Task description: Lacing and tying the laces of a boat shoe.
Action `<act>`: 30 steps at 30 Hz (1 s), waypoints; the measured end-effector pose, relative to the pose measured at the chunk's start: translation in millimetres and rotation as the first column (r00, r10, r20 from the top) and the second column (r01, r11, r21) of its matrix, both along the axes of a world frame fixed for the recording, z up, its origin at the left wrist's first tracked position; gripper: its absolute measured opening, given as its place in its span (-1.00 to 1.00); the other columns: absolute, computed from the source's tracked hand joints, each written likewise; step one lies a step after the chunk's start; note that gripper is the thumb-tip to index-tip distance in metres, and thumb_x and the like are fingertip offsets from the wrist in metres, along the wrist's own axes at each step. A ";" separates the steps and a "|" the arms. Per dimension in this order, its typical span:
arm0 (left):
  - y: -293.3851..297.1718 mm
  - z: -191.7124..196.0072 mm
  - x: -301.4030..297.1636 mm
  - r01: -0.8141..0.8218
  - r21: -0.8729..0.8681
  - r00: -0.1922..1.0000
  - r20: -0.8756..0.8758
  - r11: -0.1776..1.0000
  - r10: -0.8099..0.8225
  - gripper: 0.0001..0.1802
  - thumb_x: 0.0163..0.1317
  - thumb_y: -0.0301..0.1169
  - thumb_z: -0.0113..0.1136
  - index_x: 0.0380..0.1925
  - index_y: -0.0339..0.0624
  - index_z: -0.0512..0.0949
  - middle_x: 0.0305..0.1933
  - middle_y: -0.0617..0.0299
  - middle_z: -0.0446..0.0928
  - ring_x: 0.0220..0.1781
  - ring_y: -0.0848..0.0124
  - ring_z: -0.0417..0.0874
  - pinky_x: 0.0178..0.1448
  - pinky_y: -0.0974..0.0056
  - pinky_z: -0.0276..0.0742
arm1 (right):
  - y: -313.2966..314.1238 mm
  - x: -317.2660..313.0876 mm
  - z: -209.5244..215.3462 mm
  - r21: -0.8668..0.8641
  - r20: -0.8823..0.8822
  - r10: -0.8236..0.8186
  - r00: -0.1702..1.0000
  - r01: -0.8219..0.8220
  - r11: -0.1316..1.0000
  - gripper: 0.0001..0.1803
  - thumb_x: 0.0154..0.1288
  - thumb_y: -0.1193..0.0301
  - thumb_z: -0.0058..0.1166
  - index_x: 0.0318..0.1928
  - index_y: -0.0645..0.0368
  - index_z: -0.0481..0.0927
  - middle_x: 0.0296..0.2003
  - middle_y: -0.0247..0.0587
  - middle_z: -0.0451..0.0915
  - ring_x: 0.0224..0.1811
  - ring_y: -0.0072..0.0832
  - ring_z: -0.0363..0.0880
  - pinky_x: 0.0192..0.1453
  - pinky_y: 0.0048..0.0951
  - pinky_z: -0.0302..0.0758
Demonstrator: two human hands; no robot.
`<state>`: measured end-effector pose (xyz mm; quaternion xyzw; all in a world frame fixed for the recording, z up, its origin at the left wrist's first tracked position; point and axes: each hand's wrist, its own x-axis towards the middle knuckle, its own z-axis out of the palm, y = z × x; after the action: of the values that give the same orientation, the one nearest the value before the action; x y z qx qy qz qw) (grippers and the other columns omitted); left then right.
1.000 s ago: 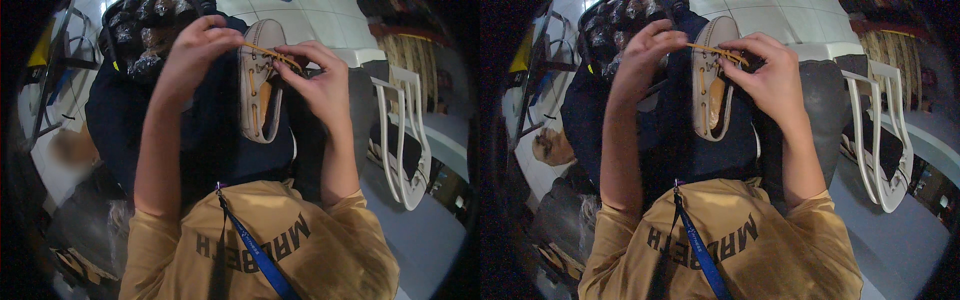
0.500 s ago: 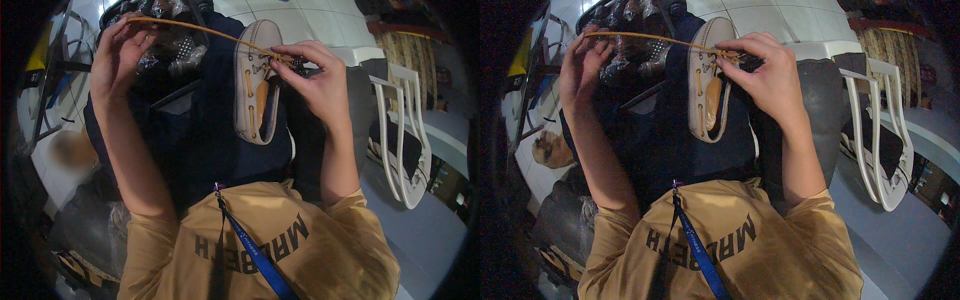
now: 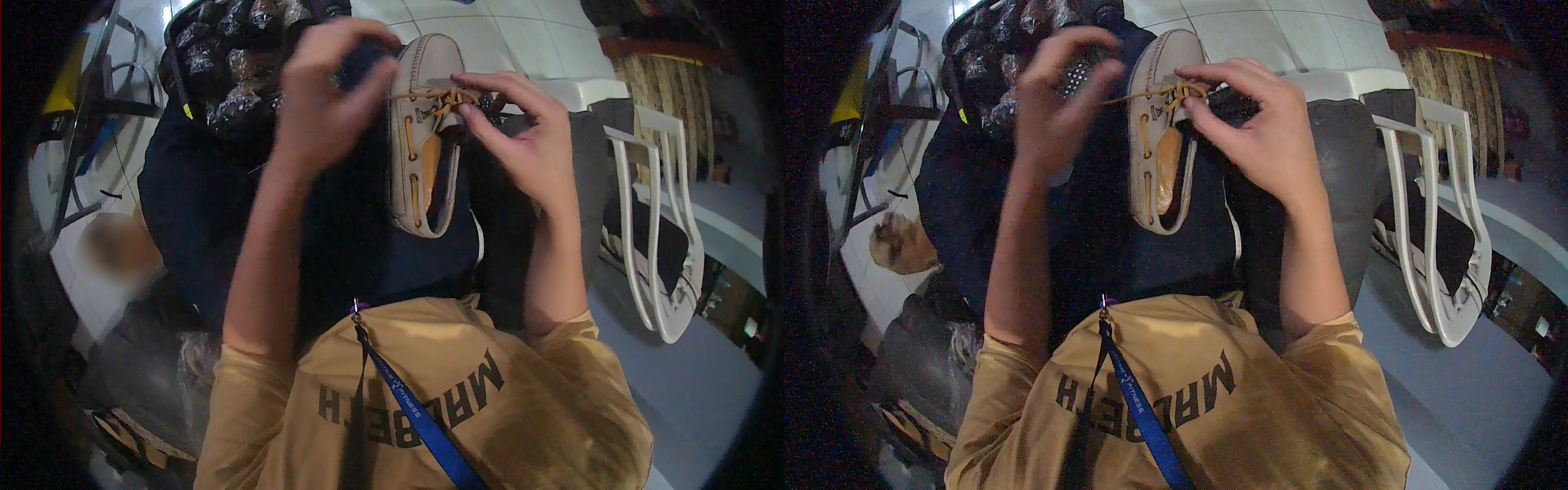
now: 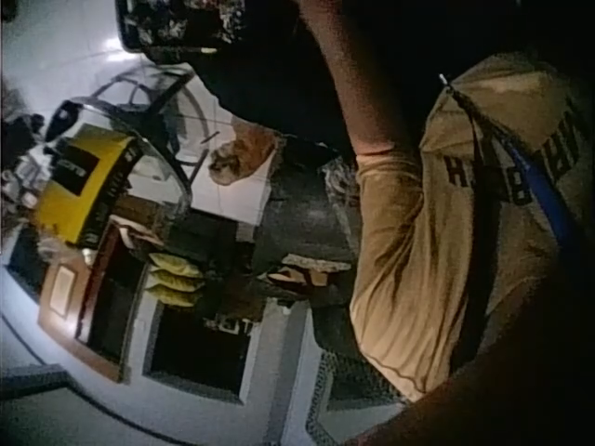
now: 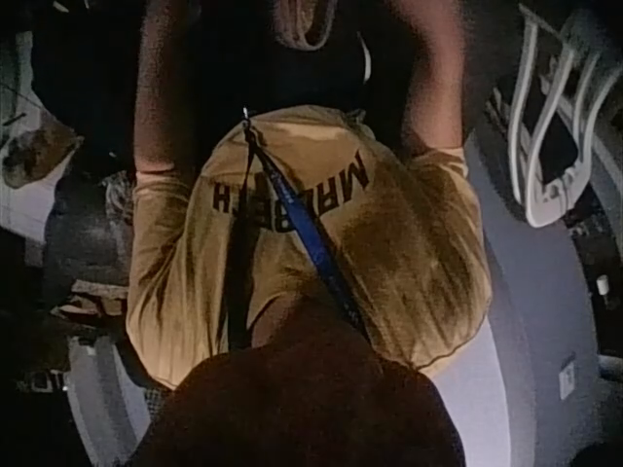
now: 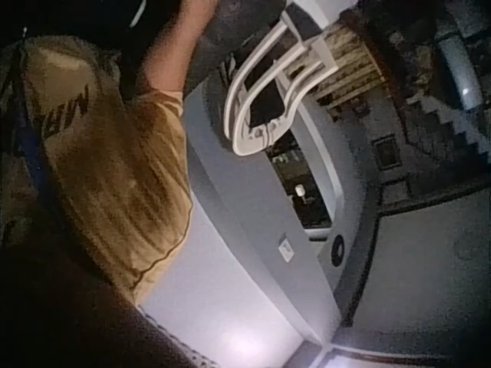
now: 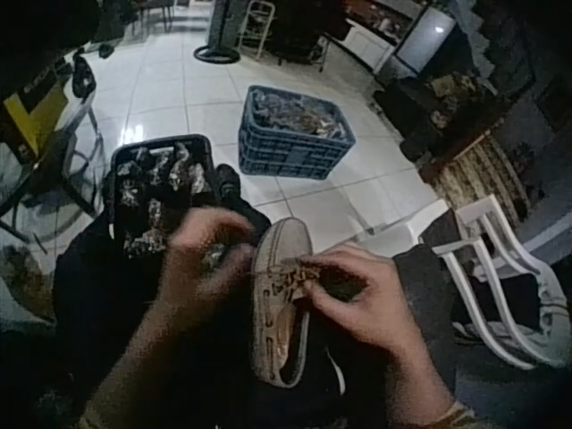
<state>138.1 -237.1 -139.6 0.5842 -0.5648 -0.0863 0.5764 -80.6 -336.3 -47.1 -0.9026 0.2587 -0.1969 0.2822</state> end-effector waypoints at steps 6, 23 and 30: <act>-4.0 -2.6 -47.1 0.198 0.023 0.967 -0.171 0.980 -0.191 -0.72 0.29 -0.56 0.40 0.00 -0.22 0.65 -0.05 0.18 0.70 0.06 0.38 0.71 0.23 0.26 0.57 | -2.2 -11.5 -4.3 0.258 0.043 -0.096 0.994 0.082 0.963 -0.67 0.34 0.53 0.35 0.10 0.19 0.78 -0.16 -0.20 0.82 -0.10 -0.55 0.77 0.04 -0.49 0.65; -5.0 3.6 -47.9 0.212 -0.046 0.933 -0.287 0.976 -0.217 -0.76 0.28 -0.63 0.37 -0.06 -0.26 0.64 -0.13 0.23 0.71 0.01 0.46 0.72 0.20 0.32 0.59 | -4.9 -16.8 -19.4 0.258 0.178 -0.120 0.977 0.071 0.964 -0.71 0.24 0.59 0.40 0.00 0.26 0.78 -0.10 -0.23 0.81 -0.06 -0.58 0.75 0.00 -0.56 0.61; -4.4 2.9 -46.0 0.296 -0.030 0.875 -0.393 0.955 -0.283 -0.73 0.29 -0.62 0.35 -0.02 -0.25 0.63 -0.08 0.26 0.69 0.00 0.48 0.70 0.18 0.34 0.57 | 0.0 -11.4 -21.2 0.156 0.145 -0.067 0.987 0.045 0.987 -0.64 0.18 0.54 0.43 0.03 0.20 0.79 -0.08 -0.23 0.79 -0.09 -0.50 0.74 0.01 -0.48 0.62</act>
<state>92.1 -241.6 -136.7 0.4728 -0.5173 -0.2957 0.6492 -92.0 -336.3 -68.2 -0.8534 0.2764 -0.2517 0.3633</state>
